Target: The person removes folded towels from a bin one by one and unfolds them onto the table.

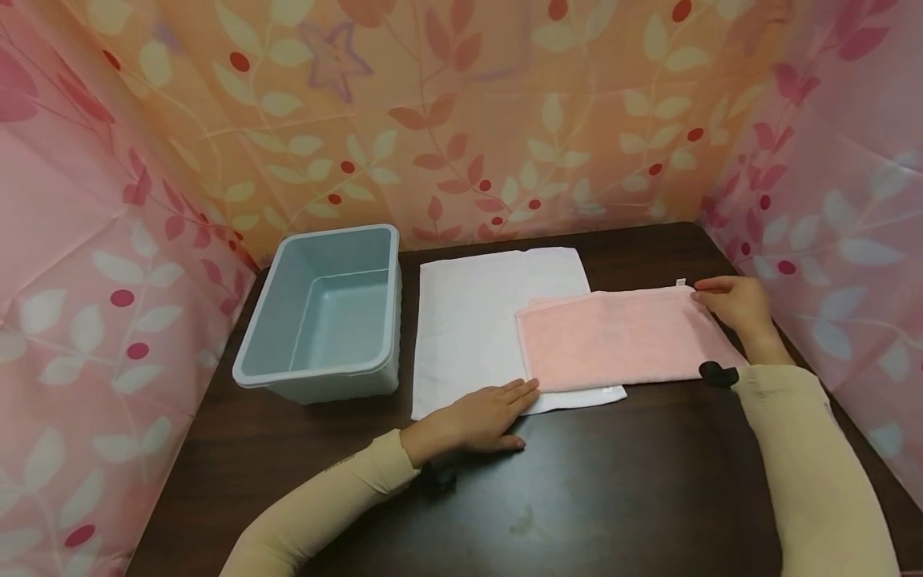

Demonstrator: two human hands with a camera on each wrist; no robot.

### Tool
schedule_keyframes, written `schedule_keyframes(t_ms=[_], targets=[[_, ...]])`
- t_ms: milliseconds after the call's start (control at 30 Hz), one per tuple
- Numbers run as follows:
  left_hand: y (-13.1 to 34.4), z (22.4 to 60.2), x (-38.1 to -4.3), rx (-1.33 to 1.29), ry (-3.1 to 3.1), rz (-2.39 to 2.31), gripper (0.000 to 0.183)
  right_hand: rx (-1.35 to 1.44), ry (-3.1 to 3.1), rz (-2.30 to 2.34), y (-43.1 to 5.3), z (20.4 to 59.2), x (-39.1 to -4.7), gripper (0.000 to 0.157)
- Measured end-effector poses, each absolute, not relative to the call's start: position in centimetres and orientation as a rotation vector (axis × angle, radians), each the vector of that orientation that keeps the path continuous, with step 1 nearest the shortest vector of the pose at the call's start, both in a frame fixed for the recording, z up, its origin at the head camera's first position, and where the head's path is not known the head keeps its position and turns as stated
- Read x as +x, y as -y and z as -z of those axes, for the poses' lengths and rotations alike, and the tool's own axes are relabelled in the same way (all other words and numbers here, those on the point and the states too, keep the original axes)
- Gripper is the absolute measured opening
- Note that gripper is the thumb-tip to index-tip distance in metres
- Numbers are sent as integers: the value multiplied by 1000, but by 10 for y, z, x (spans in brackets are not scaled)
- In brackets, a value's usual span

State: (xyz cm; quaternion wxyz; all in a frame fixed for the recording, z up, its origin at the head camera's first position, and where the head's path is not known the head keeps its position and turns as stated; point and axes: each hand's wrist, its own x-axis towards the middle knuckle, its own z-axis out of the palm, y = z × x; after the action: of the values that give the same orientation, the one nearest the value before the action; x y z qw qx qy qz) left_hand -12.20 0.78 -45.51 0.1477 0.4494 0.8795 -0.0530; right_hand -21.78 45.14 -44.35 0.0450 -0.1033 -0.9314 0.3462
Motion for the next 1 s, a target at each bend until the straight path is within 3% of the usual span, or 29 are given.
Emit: schedule_keyframes(t_ms=[467,1000], targets=[[-9,456,-121,1280,-2526,138,79,-434,2883,-1193,-464,465,-243,71],[-11,458,-122,1290,-2543,184,80,-332,3101,-1006,-474,471,-256,68]])
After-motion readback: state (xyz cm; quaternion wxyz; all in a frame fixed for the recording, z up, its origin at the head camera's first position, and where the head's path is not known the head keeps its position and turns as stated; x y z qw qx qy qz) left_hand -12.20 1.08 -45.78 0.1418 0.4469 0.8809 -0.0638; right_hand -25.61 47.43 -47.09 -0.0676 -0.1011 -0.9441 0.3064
